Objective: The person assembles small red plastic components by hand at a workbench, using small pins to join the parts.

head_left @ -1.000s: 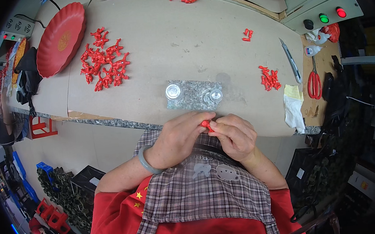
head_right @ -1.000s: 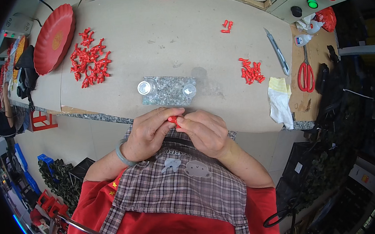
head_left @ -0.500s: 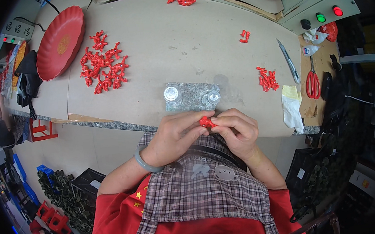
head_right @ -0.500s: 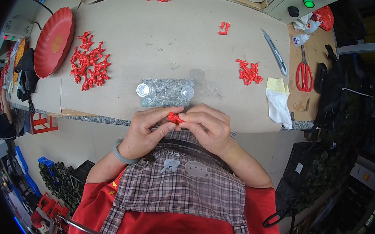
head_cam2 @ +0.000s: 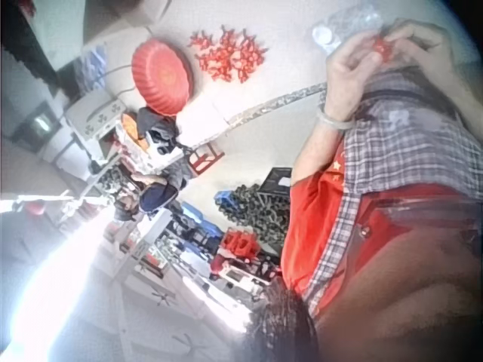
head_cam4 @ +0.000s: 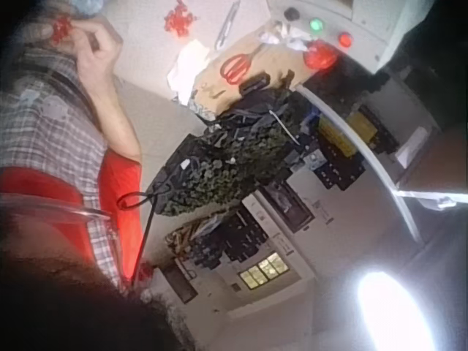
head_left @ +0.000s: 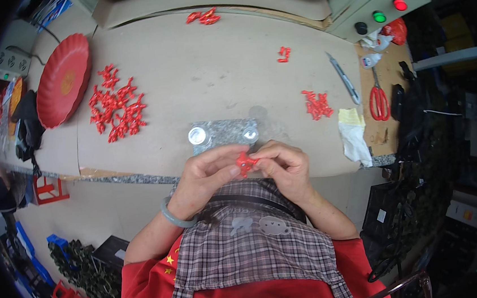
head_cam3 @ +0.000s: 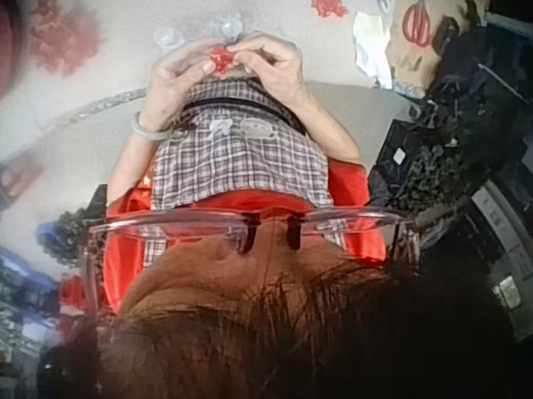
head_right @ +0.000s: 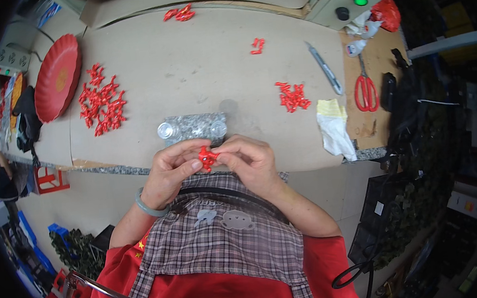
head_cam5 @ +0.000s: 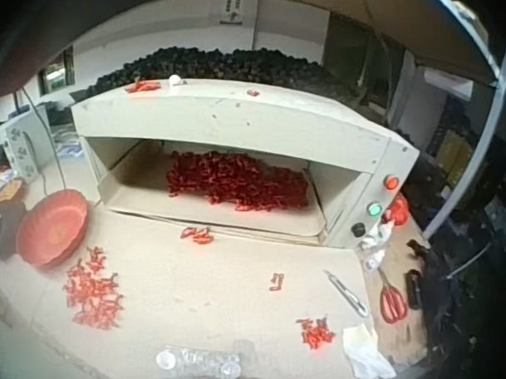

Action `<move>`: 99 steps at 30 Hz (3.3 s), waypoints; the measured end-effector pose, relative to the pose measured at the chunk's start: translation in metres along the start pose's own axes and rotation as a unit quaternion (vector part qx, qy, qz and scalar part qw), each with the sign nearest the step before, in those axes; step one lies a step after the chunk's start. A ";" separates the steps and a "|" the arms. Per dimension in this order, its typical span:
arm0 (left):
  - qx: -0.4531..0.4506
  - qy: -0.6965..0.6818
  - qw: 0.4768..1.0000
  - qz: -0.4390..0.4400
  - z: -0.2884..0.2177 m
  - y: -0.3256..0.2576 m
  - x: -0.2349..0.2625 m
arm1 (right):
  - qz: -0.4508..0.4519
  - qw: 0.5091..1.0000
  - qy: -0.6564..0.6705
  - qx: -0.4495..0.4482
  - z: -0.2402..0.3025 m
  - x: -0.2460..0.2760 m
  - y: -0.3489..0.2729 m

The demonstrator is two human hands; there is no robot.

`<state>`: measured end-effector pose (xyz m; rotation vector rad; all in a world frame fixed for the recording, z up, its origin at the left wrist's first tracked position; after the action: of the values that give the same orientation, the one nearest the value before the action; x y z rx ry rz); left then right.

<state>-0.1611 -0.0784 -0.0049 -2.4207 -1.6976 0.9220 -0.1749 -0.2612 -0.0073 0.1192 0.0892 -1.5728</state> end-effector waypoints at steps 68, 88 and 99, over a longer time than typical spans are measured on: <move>0.066 -0.009 0.993 0.094 0.011 -0.007 -0.002 | -0.074 0.810 -0.505 0.288 0.020 0.028 0.062; 0.071 0.020 0.986 0.151 0.014 -0.006 -0.006 | -0.125 0.742 -0.638 0.166 0.036 0.075 0.085; 0.085 -0.003 0.985 0.152 0.019 -0.007 -0.003 | -0.062 0.809 -0.552 0.193 0.038 0.071 0.086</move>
<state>-0.1770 -0.0836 -0.0165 -2.6012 -1.2111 1.0578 -0.0901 -0.3376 0.0230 -0.5079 -1.1653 -1.5527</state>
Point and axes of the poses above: each hand's wrist, its own y-axis towards the middle knuckle, its own x-axis out of the back of the hand, z = x × y, the point moved 4 cm from there along y, towards the middle knuckle, and after that the axes turned 8 degrees about -z, right-handed, at the moved point
